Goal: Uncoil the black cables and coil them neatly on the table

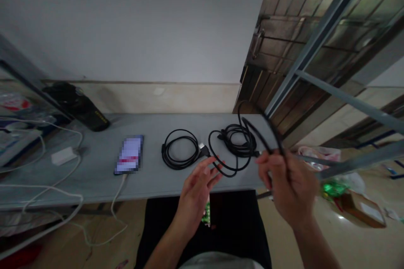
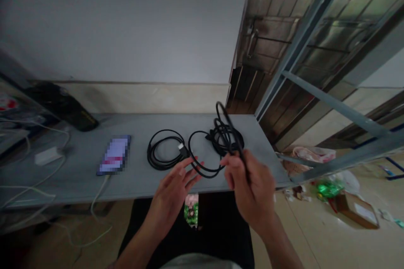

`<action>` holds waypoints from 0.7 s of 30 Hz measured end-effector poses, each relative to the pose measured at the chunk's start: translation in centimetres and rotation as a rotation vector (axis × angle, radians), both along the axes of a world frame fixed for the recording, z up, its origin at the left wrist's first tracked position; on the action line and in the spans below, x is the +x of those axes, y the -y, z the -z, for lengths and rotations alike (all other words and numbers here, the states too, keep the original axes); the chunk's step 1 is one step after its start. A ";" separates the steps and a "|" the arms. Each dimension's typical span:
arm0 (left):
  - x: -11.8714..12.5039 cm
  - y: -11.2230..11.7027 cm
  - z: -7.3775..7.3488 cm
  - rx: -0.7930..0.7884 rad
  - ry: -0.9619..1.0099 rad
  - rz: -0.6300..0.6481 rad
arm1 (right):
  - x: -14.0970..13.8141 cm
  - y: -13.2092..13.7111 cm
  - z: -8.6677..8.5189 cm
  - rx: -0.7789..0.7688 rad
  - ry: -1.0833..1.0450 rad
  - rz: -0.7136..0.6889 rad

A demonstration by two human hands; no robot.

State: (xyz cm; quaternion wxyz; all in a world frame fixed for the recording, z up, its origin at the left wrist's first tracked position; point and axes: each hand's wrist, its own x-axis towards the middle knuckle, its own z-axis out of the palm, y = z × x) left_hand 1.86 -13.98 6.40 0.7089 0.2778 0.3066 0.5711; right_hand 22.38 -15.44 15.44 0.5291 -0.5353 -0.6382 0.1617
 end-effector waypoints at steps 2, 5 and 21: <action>-0.2 0.0 -0.9 0.007 0.013 0.027 | -1.4 0.0 2.2 -0.077 -0.001 -0.117; -0.8 -0.3 -1.5 0.017 -0.004 0.055 | -2.6 -0.3 4.8 -0.184 -0.014 -0.273; -13.5 0.6 -3.7 -0.027 -0.230 -0.506 | 12.0 3.0 11.3 -0.092 -0.609 0.337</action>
